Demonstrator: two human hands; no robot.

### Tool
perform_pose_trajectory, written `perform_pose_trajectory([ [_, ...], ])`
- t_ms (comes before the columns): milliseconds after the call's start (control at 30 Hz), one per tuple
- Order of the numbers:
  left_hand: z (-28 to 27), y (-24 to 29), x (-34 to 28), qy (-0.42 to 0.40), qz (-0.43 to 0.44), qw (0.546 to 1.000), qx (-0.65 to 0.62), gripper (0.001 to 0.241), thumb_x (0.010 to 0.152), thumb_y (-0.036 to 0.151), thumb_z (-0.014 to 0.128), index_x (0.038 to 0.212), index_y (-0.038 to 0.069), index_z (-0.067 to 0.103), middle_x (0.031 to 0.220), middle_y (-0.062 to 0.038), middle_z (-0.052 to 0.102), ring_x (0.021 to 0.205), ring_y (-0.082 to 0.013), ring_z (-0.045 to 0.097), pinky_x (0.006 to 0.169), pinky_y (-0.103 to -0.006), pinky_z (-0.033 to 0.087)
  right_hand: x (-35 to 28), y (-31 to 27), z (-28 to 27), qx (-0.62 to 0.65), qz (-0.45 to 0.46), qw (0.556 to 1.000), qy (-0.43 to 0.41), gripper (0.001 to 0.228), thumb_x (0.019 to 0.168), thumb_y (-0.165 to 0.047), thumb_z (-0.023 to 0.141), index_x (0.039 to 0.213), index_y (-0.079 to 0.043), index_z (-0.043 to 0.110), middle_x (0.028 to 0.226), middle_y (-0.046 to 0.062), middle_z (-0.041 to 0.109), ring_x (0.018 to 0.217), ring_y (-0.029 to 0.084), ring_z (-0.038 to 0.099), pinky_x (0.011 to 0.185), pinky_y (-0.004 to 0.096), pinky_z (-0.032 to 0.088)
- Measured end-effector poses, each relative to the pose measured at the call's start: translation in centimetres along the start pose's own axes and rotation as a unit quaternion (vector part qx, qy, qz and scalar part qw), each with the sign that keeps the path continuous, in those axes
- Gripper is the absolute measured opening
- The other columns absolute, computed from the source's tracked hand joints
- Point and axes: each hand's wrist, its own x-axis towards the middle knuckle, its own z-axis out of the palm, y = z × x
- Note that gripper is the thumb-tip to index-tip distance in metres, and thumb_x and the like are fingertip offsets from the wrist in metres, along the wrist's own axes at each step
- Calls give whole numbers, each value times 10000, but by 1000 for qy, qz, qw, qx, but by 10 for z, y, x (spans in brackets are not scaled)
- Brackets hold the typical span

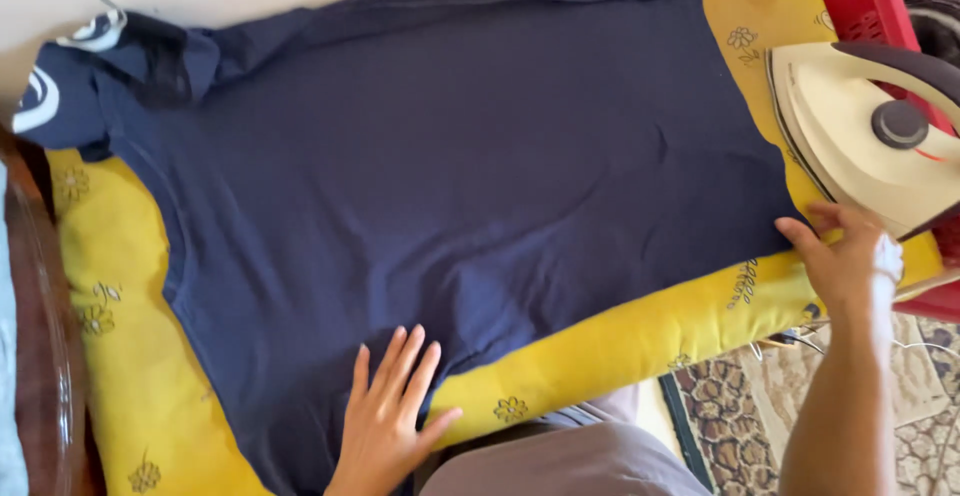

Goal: The person irons a dark blue t-shirt on a yellow ironing board, smoothing the fabric with their hands and using a white iron. They fold the shirt into a neat rectangle and place it on a stack of other folded clothes.

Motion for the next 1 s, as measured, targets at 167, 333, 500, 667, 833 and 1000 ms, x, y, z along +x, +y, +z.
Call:
perform_pose_trajectory([
  [167, -10, 13, 1, -34, 9, 999, 20, 726, 805, 301, 633, 1503, 156, 494, 1621, -72, 434, 1524, -293, 361, 1152, -664, 276, -8, -14, -2, 218, 55, 974, -5, 149, 1030, -225, 846, 1027, -135, 727, 785, 22, 644, 659, 105, 564, 646, 269, 461],
  [333, -18, 14, -2, -115, 27, 992, 44, 1061, 590, 17, 559, 1615, 119, 304, 1697, -113, 278, 1583, -332, 198, 1146, -672, 209, 0, -15, 1, 543, 92, 834, -14, 170, 1069, -118, 726, 992, -159, 580, 753, -11, 540, 487, 73, 471, 413, 190, 303],
  [500, -17, 15, -2, -142, 78, 975, 153, 981, 678, 1, 505, 1618, 83, 239, 1711, -135, 206, 1566, -407, 171, 1056, -661, 328, -2, -16, 6, 435, 62, 890, 122, 299, 1100, 95, 695, 1118, -167, 551, 954, -13, 630, 750, 51, 574, 504, 225, 412],
  [667, -12, 13, -8, -147, 71, 977, 140, 1055, 579, 12, 576, 1591, 116, 298, 1712, -131, 200, 1559, -388, 181, 1050, -714, 302, 7, 4, 27, 377, -28, 914, 145, 235, 1071, 112, 793, 1122, -62, 643, 975, 73, 666, 773, 117, 605, 690, 226, 510],
  [833, -22, 15, 6, -118, 97, 978, 144, 908, 668, 42, 543, 1554, 145, 372, 1671, -137, 295, 1541, -310, 280, 1070, -706, 317, -3, -12, -5, 593, 37, 802, 55, 251, 991, -27, 762, 1149, -170, 630, 874, -30, 665, 618, -1, 544, 494, 129, 361],
  [1000, -9, 23, 27, -79, 98, 992, 19, 604, 705, 8, 579, 1307, 36, 626, 1509, -229, 498, 1470, -368, 399, 1026, -786, 325, -11, -33, -26, 429, -8, 902, -48, 359, 1001, 45, 663, 1322, -100, 592, 722, -75, 239, 589, 56, 300, 498, 206, 277],
])
